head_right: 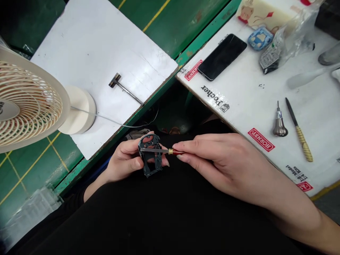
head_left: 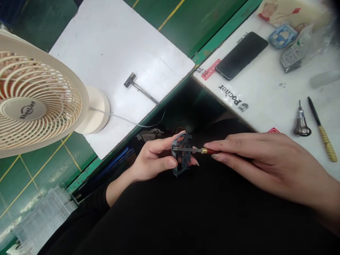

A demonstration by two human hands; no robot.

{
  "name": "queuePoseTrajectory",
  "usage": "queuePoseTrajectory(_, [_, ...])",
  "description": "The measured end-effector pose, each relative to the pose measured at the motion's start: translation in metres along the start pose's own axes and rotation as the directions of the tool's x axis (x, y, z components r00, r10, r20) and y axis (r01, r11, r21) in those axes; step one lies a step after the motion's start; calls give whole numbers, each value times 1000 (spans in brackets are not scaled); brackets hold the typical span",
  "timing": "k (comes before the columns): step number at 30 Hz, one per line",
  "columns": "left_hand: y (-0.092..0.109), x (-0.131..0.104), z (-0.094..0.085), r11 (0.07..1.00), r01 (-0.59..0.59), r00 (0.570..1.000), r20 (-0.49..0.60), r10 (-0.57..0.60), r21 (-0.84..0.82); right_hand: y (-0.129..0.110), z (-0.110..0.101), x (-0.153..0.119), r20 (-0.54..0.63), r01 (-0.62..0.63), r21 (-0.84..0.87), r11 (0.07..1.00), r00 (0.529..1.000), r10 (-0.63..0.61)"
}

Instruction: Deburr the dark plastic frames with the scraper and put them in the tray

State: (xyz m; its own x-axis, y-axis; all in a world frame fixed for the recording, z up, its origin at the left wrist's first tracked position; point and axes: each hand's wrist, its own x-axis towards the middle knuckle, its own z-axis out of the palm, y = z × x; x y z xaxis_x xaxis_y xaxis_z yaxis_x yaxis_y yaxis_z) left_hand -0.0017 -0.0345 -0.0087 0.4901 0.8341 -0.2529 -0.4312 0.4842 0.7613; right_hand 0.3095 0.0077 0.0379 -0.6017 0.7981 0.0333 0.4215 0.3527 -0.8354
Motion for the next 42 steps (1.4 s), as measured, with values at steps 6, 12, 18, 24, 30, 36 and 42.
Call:
queuePoseTrajectory(6, [8,1,10,966,-169,981,-64,184,198,-8,6,-1,-26,-25,0,1000,999,25])
queuePoseTrajectory(12, [12,4,11,930,-240,964,-47,263,280,-7,8,0,-26,9,17,1000,1000,-9])
queuePoseTrajectory(18, [15,-2,12,995,-77,997,-8,77,56,-5,3,4,-8,28,26,999,1000,-28])
queuePoseTrajectory(24, [10,-6,4,1000,-4,995,98,4,-4,-2,-6,3,32,40,5,999,999,-40])
queuePoseTrajectory(30, [3,-4,-2,983,-143,975,187,120,114,-6,-10,-5,77,28,14,1000,997,-29])
queuePoseTrajectory(36, [3,-2,-5,960,-170,977,168,134,223,-13,-11,-10,59,0,-64,998,998,4])
queuePoseTrajectory(42, [2,-2,-6,964,-170,979,150,140,206,-17,-9,-10,84,-36,-88,996,996,43])
